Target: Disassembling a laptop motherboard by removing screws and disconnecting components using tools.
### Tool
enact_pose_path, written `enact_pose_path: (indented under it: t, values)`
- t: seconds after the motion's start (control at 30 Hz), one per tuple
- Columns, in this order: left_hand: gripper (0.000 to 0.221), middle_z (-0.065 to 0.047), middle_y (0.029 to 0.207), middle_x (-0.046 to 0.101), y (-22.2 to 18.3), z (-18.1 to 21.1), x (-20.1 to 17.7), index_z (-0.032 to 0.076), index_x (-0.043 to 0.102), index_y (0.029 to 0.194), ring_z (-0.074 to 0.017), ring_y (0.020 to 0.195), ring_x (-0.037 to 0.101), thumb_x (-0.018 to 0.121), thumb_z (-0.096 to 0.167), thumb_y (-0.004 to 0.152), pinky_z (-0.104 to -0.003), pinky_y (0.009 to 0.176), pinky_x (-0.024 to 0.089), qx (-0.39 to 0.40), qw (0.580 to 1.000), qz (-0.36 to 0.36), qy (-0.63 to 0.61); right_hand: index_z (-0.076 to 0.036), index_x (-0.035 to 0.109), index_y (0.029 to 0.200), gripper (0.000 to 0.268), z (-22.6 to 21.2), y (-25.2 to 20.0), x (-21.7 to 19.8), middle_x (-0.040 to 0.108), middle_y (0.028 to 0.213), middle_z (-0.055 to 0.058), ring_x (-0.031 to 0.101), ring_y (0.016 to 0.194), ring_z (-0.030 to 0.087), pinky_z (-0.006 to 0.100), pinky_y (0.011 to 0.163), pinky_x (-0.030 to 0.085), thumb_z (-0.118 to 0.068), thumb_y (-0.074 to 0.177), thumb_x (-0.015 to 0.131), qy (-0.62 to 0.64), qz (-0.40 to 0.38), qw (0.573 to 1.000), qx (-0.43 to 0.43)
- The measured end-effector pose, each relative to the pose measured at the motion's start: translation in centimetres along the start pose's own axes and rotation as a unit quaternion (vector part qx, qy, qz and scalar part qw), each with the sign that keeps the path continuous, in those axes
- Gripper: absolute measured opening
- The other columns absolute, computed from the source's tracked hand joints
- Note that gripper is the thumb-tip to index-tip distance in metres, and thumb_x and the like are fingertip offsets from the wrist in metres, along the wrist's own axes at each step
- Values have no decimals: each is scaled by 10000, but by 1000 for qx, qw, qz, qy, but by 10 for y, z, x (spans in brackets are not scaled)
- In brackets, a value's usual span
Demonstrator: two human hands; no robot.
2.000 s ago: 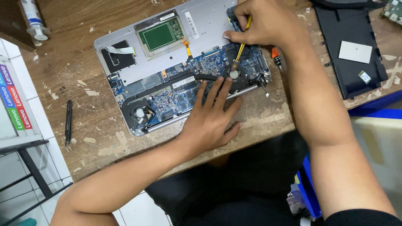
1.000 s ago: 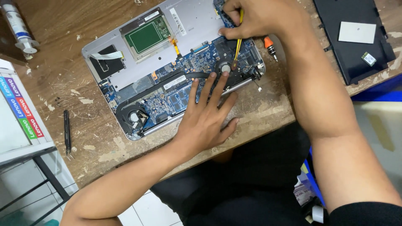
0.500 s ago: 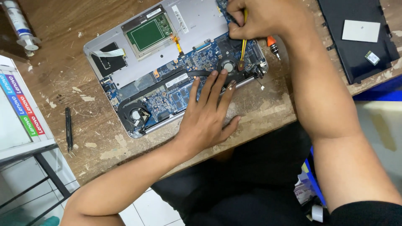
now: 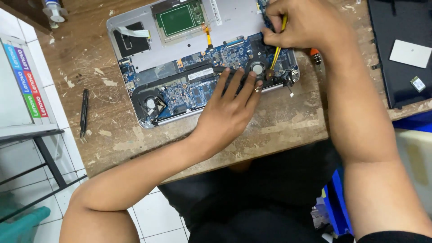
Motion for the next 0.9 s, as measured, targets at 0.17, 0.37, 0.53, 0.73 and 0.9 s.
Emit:
enact_pose_path:
  t: [0.17, 0.37, 0.53, 0.73, 0.9]
  values:
    - [379, -197, 1477, 678, -4, 0, 7, 45, 726, 1425, -444, 1390, 606, 636, 149, 1072, -562, 1224, 469, -13, 999, -2, 38, -119, 484, 805, 468, 1, 1, 4, 425, 643, 32, 365, 610, 224, 433, 605, 263, -204, 1111, 827, 11, 15, 1000, 17]
    - [187, -200, 1360, 773, -6, 1, 16, 91, 822, 1177, -438, 1288, 710, 750, 159, 1019, -519, 1193, 533, -64, 996, 29, 61, -104, 547, 808, 416, -9, 5, 15, 525, 700, 55, 455, 650, 255, 449, 676, 337, -173, 1110, 823, 17, 51, 998, -22]
    - [188, -242, 1293, 790, -8, 9, 15, 61, 822, 1109, -457, 1222, 749, 731, 210, 1038, -538, 1119, 605, -78, 991, 64, 86, -100, 580, 864, 441, 4, 3, 22, 564, 769, 40, 477, 704, 238, 437, 692, 348, -236, 1194, 839, 8, 43, 999, 0]
    - [343, -237, 1353, 759, -7, 17, 10, 92, 658, 1401, -424, 1283, 741, 498, 293, 1173, -476, 1077, 663, -100, 986, 52, 119, -103, 544, 876, 471, -3, 1, 24, 564, 806, 36, 473, 713, 224, 437, 705, 353, -282, 1210, 822, 29, 33, 999, 22]
    - [494, -251, 1377, 740, -10, 17, 13, 157, 443, 1660, -454, 1317, 718, 525, 335, 1206, -501, 1092, 663, -95, 986, 0, 139, -89, 568, 897, 430, -5, -1, 22, 584, 816, 61, 527, 715, 269, 470, 718, 399, -262, 1200, 821, -4, 48, 999, -23]
Point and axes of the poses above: each hand's wrist, its own y-axis towards the middle knuckle, its own x-axis out of the palm, z = x × y, the point moved 2 cm from there along y, towards the middle knuckle
